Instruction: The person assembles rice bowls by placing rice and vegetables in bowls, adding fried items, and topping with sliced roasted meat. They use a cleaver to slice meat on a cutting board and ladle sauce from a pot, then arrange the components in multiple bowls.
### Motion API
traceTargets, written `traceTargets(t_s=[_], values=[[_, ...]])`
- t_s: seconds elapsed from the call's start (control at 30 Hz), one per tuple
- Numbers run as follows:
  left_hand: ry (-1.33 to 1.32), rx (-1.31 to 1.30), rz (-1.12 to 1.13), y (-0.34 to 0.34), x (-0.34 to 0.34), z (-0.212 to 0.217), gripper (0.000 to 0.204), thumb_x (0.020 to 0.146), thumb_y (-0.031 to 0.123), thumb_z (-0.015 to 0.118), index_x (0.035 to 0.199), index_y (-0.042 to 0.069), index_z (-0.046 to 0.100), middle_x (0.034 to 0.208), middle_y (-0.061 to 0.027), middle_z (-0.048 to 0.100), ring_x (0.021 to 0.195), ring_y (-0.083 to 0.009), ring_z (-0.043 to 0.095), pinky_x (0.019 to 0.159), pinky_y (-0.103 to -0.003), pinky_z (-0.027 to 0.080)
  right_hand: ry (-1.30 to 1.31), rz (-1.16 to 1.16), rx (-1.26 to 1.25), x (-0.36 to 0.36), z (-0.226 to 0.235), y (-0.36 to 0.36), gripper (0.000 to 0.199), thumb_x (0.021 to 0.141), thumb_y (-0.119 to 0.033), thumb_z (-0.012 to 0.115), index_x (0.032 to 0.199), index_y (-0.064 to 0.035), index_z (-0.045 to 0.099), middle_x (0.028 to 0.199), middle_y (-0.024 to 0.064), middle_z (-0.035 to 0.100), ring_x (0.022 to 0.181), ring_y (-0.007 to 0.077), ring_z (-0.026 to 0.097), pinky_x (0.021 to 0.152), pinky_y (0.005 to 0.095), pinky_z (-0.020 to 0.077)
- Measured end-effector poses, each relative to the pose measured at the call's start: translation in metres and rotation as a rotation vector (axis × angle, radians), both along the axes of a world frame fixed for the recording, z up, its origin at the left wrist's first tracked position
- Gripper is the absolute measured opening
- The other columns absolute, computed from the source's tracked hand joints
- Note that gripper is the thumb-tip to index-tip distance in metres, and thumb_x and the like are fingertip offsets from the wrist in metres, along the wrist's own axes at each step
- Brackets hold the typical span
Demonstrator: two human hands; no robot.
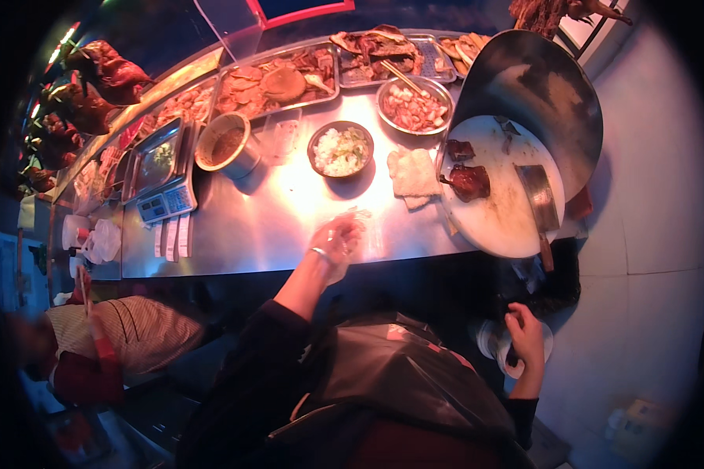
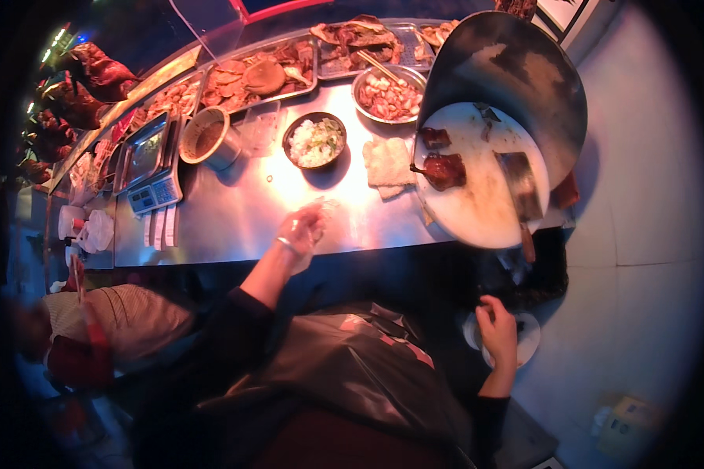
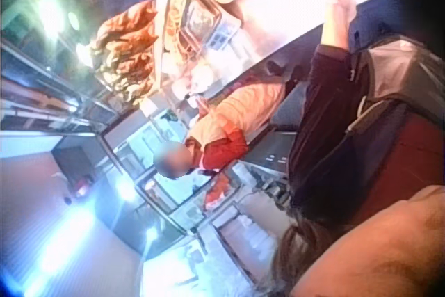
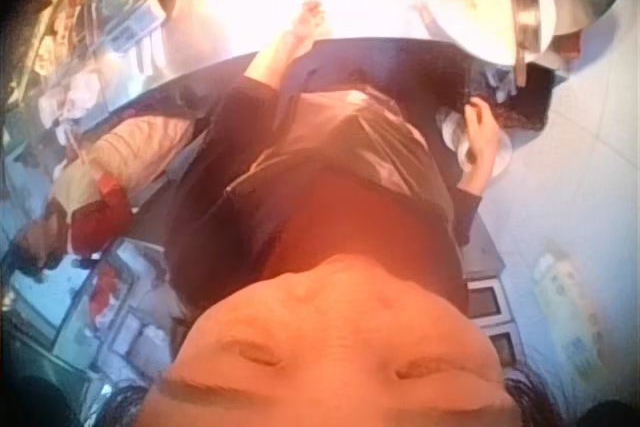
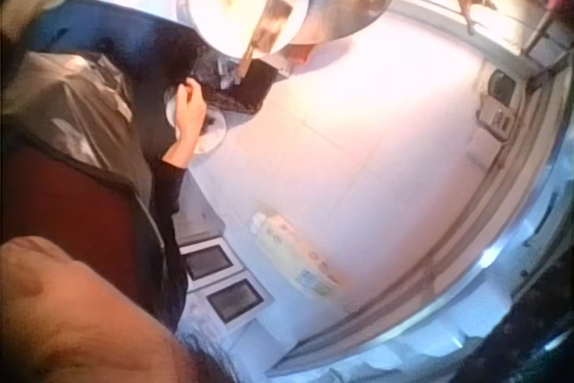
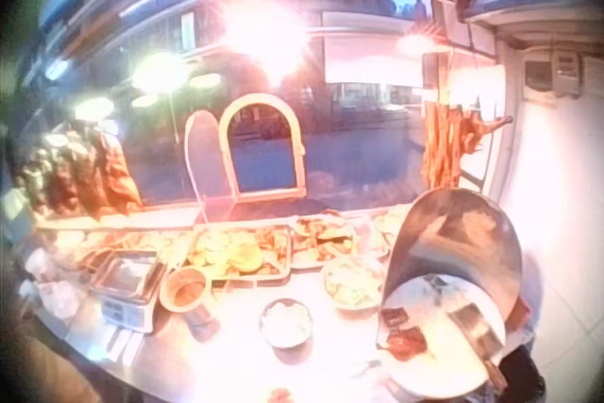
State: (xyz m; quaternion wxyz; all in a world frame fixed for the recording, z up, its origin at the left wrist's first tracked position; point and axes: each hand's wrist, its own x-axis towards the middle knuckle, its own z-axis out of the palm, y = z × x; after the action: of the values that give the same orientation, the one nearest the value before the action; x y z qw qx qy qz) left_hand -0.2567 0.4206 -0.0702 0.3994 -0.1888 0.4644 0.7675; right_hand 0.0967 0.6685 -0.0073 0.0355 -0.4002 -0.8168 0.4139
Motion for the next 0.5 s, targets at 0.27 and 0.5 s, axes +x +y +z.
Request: traceTargets(t_s=[0.27, 0.5], values=[[-0.070, -0.010, 0.088, 0.019, -0.012, -0.019, 0.013, 0.088, 0.014, 0.059, 0.097, 0.005, 0.058, 0.070, -0.0028, 0.058, 0.057, -0.0105, 0.055, 0.051, -0.018, 0.046, -0.027, 0.129, -0.066, -0.059, -0.018, 0.058, 0.026, 0.084, -0.017, 0.063, 0.106, -0.0038, 0.061, 0.079, 0.0127, 0.065, 0.071, 0.0227, 0.063, 0.068, 0.0308, 0.0484], [-0.112, 0.035, -0.046, 0.116, -0.002, -0.034, 0.015, 0.087, 0.015, 0.059, 0.089, 0.000, 0.059, 0.071, -0.0046, 0.060, 0.056, -0.0124, 0.057, 0.048, -0.020, 0.047, -0.091, 0.098, -0.011, -0.050, -0.023, 0.154, 0.027, 0.084, -0.018, 0.063, 0.107, -0.0050, 0.061, 0.081, 0.0126, 0.066, 0.075, 0.0246, 0.064, 0.071, 0.0322, 0.0488]])
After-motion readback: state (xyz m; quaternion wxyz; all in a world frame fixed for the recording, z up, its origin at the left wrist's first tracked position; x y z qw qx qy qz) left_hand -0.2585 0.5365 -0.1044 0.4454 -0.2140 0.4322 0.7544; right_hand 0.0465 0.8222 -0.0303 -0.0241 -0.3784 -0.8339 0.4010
